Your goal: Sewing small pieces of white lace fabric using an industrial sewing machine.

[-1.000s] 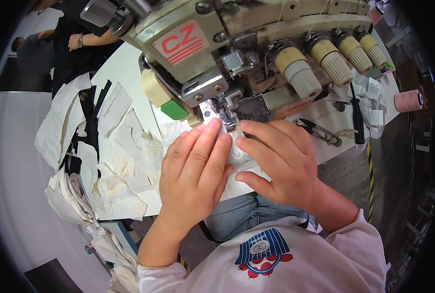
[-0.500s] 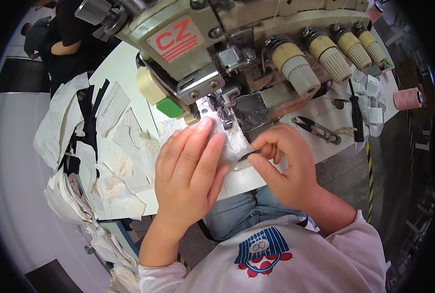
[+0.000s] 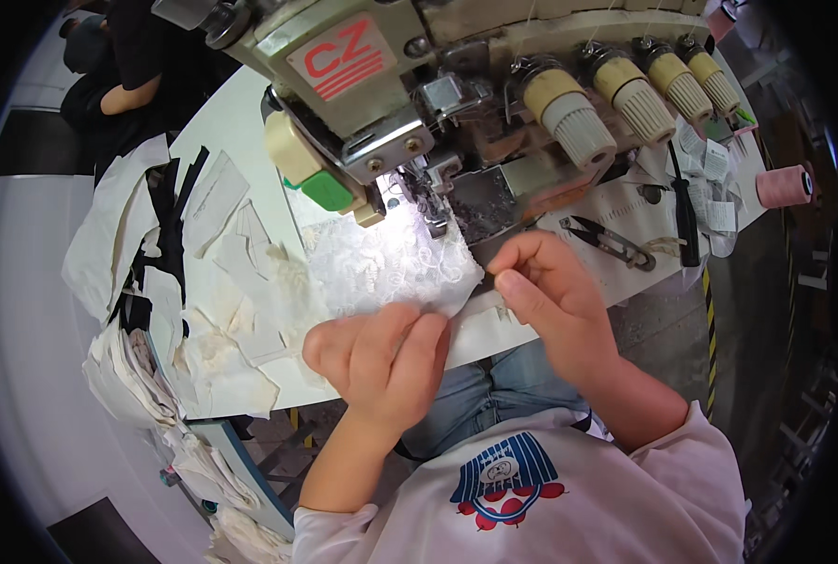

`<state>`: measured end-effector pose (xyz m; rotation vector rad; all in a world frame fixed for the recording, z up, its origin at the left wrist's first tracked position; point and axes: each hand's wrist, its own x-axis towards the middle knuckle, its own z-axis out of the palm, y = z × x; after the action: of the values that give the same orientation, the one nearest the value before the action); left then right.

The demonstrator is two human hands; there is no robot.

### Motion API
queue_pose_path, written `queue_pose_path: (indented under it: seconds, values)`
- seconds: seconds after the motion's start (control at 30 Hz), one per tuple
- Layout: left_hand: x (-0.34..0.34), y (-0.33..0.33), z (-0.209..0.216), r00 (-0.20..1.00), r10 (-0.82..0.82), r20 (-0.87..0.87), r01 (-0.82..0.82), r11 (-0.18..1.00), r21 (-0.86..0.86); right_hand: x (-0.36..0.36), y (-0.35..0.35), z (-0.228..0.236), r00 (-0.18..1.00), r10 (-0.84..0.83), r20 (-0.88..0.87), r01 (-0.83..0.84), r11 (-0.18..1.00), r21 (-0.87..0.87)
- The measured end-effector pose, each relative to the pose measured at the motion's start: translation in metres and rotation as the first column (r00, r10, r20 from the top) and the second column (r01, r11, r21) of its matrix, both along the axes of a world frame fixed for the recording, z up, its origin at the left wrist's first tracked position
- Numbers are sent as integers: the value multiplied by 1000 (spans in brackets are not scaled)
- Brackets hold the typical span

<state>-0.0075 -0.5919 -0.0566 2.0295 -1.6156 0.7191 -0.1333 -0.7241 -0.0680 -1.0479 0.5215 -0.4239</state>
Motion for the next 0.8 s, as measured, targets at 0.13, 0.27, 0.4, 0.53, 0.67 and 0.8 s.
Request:
queue_pose_path:
  seconds: [0.13, 0.27, 0.4, 0.53, 0.67, 0.8]
  values:
    - [2, 1, 25, 927, -60, -370, 66, 998, 5, 1, 11, -10, 999, 32, -43, -29, 997, 70]
    - [7, -1, 36, 834, -86, -545, 94, 995, -13, 4, 19, -18, 996, 76, -56, -79, 996, -49]
    - [15, -6, 45, 898, -97, -430, 127, 991, 43, 7, 18, -6, 981, 171, -94, -174, 984, -23]
    - [14, -8, 46, 918, -86, -386, 121, 990, 68, 7, 15, -1, 971, 197, -135, -191, 980, 56]
    - [20, -12, 49, 965, -232, -119, 251, 952, 178, 6, 18, 2, 986, 154, -58, -150, 987, 64]
    - [28, -11, 41, 944, -303, -129, 324, 925, 197, 6, 18, 5, 987, 161, 27, -163, 982, 99]
